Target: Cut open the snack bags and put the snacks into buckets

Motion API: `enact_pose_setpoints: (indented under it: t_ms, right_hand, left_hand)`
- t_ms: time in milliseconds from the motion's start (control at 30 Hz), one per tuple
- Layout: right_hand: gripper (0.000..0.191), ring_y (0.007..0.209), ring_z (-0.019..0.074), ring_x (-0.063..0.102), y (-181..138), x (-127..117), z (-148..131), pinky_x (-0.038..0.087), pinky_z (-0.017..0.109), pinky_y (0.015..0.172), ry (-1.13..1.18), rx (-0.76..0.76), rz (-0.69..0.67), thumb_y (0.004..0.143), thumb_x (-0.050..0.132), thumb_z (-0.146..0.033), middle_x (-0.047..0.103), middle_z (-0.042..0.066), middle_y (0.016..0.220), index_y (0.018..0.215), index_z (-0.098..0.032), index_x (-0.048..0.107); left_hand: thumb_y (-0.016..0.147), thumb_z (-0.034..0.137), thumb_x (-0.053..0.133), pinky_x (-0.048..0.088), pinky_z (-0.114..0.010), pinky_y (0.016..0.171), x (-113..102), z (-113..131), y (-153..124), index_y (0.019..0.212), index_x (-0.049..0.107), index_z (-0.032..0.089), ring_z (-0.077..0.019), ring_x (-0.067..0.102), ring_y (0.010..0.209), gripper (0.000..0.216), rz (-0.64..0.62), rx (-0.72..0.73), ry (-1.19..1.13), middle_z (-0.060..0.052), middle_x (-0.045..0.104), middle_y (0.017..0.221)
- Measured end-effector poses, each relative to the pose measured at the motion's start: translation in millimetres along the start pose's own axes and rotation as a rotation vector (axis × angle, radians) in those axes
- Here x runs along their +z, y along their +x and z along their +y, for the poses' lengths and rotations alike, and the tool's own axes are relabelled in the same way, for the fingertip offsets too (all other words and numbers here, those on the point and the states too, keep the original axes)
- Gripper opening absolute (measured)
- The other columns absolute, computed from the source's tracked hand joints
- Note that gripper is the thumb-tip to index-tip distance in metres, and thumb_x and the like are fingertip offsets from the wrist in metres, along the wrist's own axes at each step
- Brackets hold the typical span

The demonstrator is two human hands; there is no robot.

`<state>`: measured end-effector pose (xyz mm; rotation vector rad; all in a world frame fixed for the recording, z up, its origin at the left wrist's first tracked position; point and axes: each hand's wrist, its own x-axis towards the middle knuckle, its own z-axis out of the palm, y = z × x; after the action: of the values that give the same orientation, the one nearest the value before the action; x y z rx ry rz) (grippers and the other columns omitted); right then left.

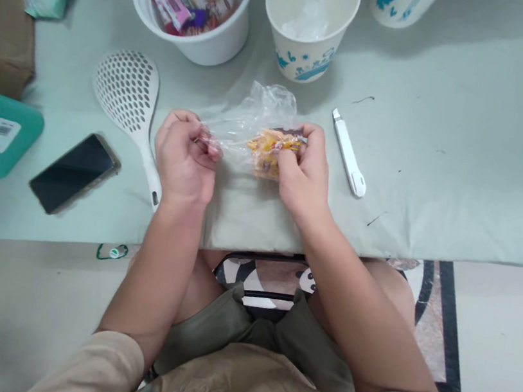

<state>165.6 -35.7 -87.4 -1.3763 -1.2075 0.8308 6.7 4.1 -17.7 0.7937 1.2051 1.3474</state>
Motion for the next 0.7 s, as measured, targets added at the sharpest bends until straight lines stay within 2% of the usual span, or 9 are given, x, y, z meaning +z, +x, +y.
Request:
enact_pose_setpoints:
  t_ms: [133, 233, 300, 400, 500, 600, 700]
  right_hand:
    - [0.035, 0.085, 0.0176, 0.071, -2, -4, -1, 0.063, 0.036, 0.074, -0.080, -0.065, -0.057, 0.101, 0.050, -0.028, 0.071, 0.001, 0.110, 0.135, -0.033, 0.046]
    - [0.036, 0.088, 0.0189, 0.071, -3, -5, -4, 0.063, 0.040, 0.079, -0.101, -0.079, -0.091, 0.100, 0.050, -0.026, 0.071, 0.001, 0.108, 0.136, -0.033, 0.048]
    - [0.034, 0.087, 0.0190, 0.070, -3, -6, -9, 0.063, 0.040, 0.079, -0.048, -0.045, -0.108, 0.099, 0.051, -0.025, 0.070, 0.000, 0.105, 0.132, -0.032, 0.051]
    - [0.025, 0.085, 0.0175, 0.070, -3, -5, -19, 0.063, 0.036, 0.077, 0.083, 0.055, -0.075, 0.095, 0.057, -0.024, 0.070, -0.002, 0.100, 0.119, -0.031, 0.056]
    - [0.021, 0.087, 0.0170, 0.072, -3, -2, -28, 0.062, 0.034, 0.078, 0.209, 0.126, -0.021, 0.091, 0.060, -0.022, 0.071, -0.003, 0.099, 0.110, -0.031, 0.056]
    - [0.020, 0.091, 0.0182, 0.074, -1, 2, -33, 0.061, 0.036, 0.079, 0.337, 0.163, -0.032, 0.091, 0.060, -0.025, 0.073, -0.004, 0.104, 0.108, -0.033, 0.053]
    - [0.021, 0.084, 0.0162, 0.072, 0, 4, -35, 0.059, 0.033, 0.073, 0.414, 0.199, -0.014, 0.087, 0.060, -0.024, 0.072, -0.005, 0.102, 0.105, -0.033, 0.053]
  left_hand:
    - [0.087, 0.032, 0.073, 0.029, -0.031, 0.056, -5, 4, 2, 0.085, 0.054, 0.027, -0.0106, 0.043, 0.062, 0.020, -0.059, 0.060, -0.008, 0.002, 0.047, 0.076]
    - [0.073, 0.047, 0.092, 0.038, -0.029, 0.063, -11, 2, 5, 0.095, 0.063, 0.028, -0.0122, 0.051, 0.077, 0.041, -0.224, 0.126, 0.140, 0.001, 0.057, 0.088]
    - [0.069, 0.055, 0.093, 0.042, -0.028, 0.067, -14, -1, 6, 0.089, 0.064, 0.026, -0.0134, 0.055, 0.080, 0.046, -0.289, 0.146, 0.281, 0.001, 0.058, 0.084]
    - [0.082, 0.057, 0.082, 0.039, -0.026, 0.057, -14, -6, 7, 0.073, 0.056, 0.023, -0.0118, 0.054, 0.067, 0.044, -0.217, 0.148, 0.369, 0.003, 0.047, 0.066]
    - [0.091, 0.059, 0.073, 0.032, -0.023, 0.048, -13, -8, 9, 0.073, 0.051, 0.023, -0.0081, 0.047, 0.052, 0.046, -0.100, 0.178, 0.295, 0.006, 0.037, 0.060]
    - [0.092, 0.063, 0.068, 0.031, -0.021, 0.044, -13, -12, 15, 0.074, 0.050, 0.023, -0.0062, 0.044, 0.048, 0.048, -0.030, 0.186, 0.176, 0.006, 0.036, 0.061]
    - [0.091, 0.066, 0.069, 0.036, -0.021, 0.048, -15, -15, 20, 0.076, 0.051, 0.023, -0.0084, 0.051, 0.055, 0.049, 0.006, 0.116, 0.119, 0.005, 0.041, 0.063]
